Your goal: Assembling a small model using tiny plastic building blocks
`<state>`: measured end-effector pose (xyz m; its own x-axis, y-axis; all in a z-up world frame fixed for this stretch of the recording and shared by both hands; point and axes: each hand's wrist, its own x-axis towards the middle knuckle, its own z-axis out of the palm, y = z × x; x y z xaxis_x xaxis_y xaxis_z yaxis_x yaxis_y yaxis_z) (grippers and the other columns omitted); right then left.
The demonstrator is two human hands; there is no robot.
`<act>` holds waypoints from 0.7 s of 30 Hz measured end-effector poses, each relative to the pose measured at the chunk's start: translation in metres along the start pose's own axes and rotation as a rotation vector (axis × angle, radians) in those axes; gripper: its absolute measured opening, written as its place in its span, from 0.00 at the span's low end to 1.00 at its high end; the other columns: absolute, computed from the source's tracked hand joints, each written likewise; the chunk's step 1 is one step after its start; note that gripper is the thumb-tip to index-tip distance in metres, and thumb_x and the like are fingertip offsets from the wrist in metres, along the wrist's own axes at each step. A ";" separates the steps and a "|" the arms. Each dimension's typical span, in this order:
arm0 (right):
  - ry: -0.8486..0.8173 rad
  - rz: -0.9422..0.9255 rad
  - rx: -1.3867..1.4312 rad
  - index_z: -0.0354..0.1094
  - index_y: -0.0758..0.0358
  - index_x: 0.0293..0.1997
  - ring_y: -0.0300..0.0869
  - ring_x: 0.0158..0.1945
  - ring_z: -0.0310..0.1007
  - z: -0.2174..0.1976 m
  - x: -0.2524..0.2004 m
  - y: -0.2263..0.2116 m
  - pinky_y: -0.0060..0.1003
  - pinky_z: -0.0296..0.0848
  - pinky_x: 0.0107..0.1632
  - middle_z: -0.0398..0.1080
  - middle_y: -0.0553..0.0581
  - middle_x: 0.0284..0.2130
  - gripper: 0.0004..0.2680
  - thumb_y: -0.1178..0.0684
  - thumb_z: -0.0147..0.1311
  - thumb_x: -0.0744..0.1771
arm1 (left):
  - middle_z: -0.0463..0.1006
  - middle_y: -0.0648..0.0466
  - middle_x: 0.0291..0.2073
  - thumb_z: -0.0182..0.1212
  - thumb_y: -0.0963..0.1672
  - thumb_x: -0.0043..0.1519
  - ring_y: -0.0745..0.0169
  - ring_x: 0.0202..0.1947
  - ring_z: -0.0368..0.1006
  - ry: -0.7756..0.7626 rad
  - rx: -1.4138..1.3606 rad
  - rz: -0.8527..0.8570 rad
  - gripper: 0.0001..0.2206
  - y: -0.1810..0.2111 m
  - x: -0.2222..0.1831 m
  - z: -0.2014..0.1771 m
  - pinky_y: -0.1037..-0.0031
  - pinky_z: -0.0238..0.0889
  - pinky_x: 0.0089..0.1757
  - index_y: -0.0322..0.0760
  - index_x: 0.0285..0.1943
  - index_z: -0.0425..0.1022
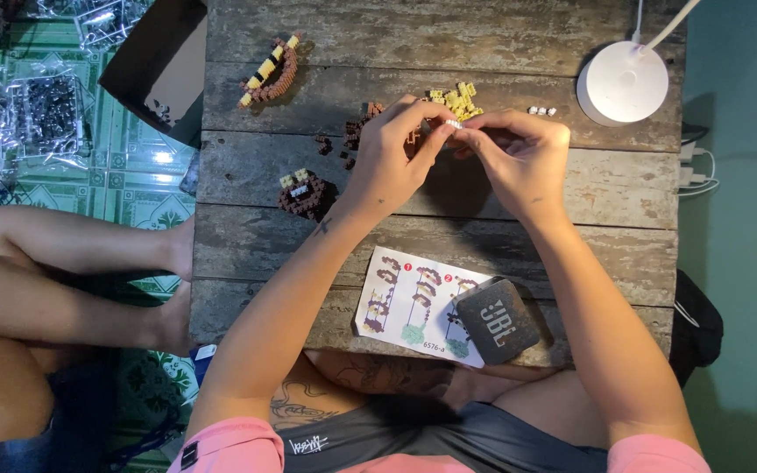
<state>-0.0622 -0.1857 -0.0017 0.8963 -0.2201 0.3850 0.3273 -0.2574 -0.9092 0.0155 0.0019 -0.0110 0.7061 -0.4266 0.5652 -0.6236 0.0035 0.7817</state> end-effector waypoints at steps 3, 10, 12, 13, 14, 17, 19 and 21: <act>-0.057 -0.055 -0.084 0.83 0.71 0.43 0.45 0.35 0.87 0.004 0.004 -0.009 0.32 0.81 0.36 0.82 0.63 0.32 0.04 0.68 0.75 0.70 | 0.81 0.50 0.36 0.66 0.39 0.74 0.54 0.28 0.86 0.031 0.020 -0.005 0.02 -0.006 -0.001 0.004 0.73 0.75 0.26 0.38 0.52 0.83; 0.003 0.042 0.137 0.72 0.78 0.49 0.48 0.42 0.84 -0.005 -0.001 0.010 0.42 0.88 0.47 0.77 0.67 0.41 0.05 0.68 0.67 0.73 | 0.84 0.48 0.36 0.65 0.40 0.76 0.59 0.28 0.86 0.027 -0.109 -0.093 0.04 0.006 -0.001 0.001 0.74 0.78 0.28 0.38 0.52 0.85; -0.024 0.014 0.136 0.76 0.80 0.56 0.50 0.43 0.86 -0.002 0.001 0.003 0.42 0.89 0.47 0.74 0.67 0.42 0.06 0.67 0.66 0.73 | 0.82 0.47 0.29 0.69 0.40 0.73 0.54 0.26 0.86 0.032 -0.121 -0.142 0.04 0.008 0.000 0.001 0.73 0.79 0.27 0.35 0.52 0.87; -0.024 0.014 0.136 0.76 0.80 0.56 0.50 0.43 0.86 -0.001 0.002 0.002 0.42 0.89 0.47 0.74 0.67 0.42 0.06 0.67 0.66 0.73 | 0.82 0.47 0.29 0.69 0.40 0.73 0.54 0.26 0.86 0.032 -0.121 -0.142 0.04 0.007 0.000 0.001 0.73 0.79 0.27 0.35 0.52 0.87; -0.037 -0.025 0.073 0.78 0.80 0.55 0.51 0.40 0.86 -0.001 0.003 0.001 0.42 0.88 0.43 0.74 0.68 0.41 0.06 0.67 0.67 0.73 | 0.82 0.46 0.28 0.69 0.40 0.73 0.54 0.25 0.86 0.032 -0.129 -0.158 0.04 0.006 -0.001 0.001 0.73 0.78 0.26 0.35 0.52 0.87; -0.037 -0.071 -0.005 0.82 0.79 0.53 0.51 0.35 0.85 -0.002 0.002 0.004 0.39 0.86 0.37 0.75 0.69 0.39 0.04 0.68 0.69 0.73 | 0.84 0.45 0.29 0.69 0.40 0.73 0.55 0.27 0.87 0.032 -0.168 -0.204 0.05 0.000 -0.007 0.005 0.74 0.80 0.27 0.37 0.54 0.89; -0.024 -0.082 -0.019 0.82 0.78 0.51 0.49 0.34 0.84 -0.001 0.001 0.009 0.37 0.84 0.34 0.75 0.69 0.39 0.03 0.67 0.69 0.73 | 0.85 0.44 0.30 0.69 0.39 0.73 0.56 0.29 0.88 0.034 -0.197 -0.233 0.06 -0.001 -0.008 0.006 0.73 0.82 0.29 0.39 0.55 0.89; -0.017 -0.036 0.061 0.80 0.80 0.50 0.48 0.33 0.82 0.000 0.000 0.014 0.38 0.85 0.35 0.74 0.69 0.38 0.03 0.67 0.68 0.73 | 0.85 0.48 0.27 0.70 0.41 0.73 0.56 0.26 0.87 0.038 -0.097 -0.194 0.06 -0.001 -0.007 0.006 0.75 0.75 0.25 0.41 0.55 0.90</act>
<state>-0.0582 -0.1892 -0.0142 0.8886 -0.1956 0.4149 0.3762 -0.2068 -0.9032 0.0086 -0.0007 -0.0173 0.8233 -0.3930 0.4095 -0.4407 0.0120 0.8976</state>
